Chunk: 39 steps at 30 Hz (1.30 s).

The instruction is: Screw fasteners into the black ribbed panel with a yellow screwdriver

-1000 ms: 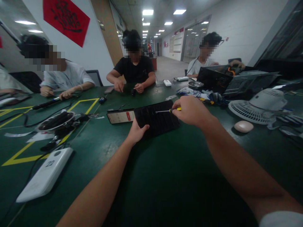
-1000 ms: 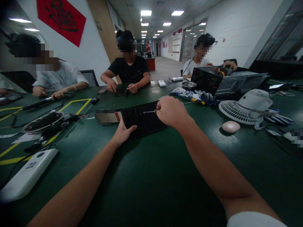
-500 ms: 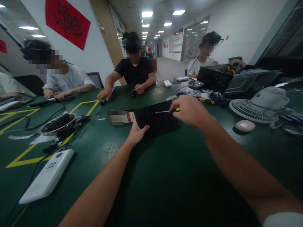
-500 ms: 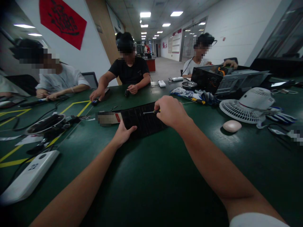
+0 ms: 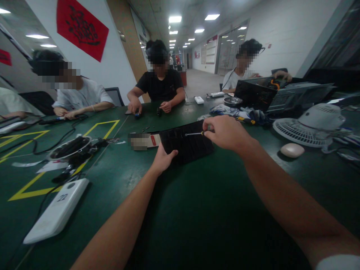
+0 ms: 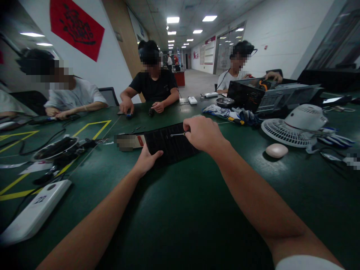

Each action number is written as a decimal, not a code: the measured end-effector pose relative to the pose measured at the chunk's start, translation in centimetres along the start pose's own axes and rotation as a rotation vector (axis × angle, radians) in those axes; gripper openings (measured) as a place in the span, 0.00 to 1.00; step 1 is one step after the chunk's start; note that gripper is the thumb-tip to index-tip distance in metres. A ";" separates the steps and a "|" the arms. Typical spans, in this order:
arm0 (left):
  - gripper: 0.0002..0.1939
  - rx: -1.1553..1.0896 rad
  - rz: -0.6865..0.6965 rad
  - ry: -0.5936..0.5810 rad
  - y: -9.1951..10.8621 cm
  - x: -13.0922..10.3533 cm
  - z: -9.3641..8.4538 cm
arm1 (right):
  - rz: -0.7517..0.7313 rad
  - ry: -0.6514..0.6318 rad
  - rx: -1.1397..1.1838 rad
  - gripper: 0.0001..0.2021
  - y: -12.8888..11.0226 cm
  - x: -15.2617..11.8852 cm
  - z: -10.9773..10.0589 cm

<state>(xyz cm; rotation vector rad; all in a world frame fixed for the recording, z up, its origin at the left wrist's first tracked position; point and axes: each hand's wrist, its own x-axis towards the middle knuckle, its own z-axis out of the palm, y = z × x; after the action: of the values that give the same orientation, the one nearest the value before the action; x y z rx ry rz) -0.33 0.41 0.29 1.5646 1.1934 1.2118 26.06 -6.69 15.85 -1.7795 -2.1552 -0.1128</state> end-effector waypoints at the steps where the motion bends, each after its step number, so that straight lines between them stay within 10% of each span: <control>1: 0.39 -0.002 -0.004 -0.002 0.0 0.0 0.0 | -0.005 -0.005 0.006 0.10 0.0 0.0 0.0; 39: 0.41 0.004 -0.005 0.004 0.4 -0.1 0.3 | 0.070 0.017 0.008 0.10 0.2 0.1 0.2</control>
<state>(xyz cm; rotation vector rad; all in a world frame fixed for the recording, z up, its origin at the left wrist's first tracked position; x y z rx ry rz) 0.08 0.24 0.59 1.5625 1.2019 1.2104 26.18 -6.52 15.67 -1.8409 -2.0760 -0.1013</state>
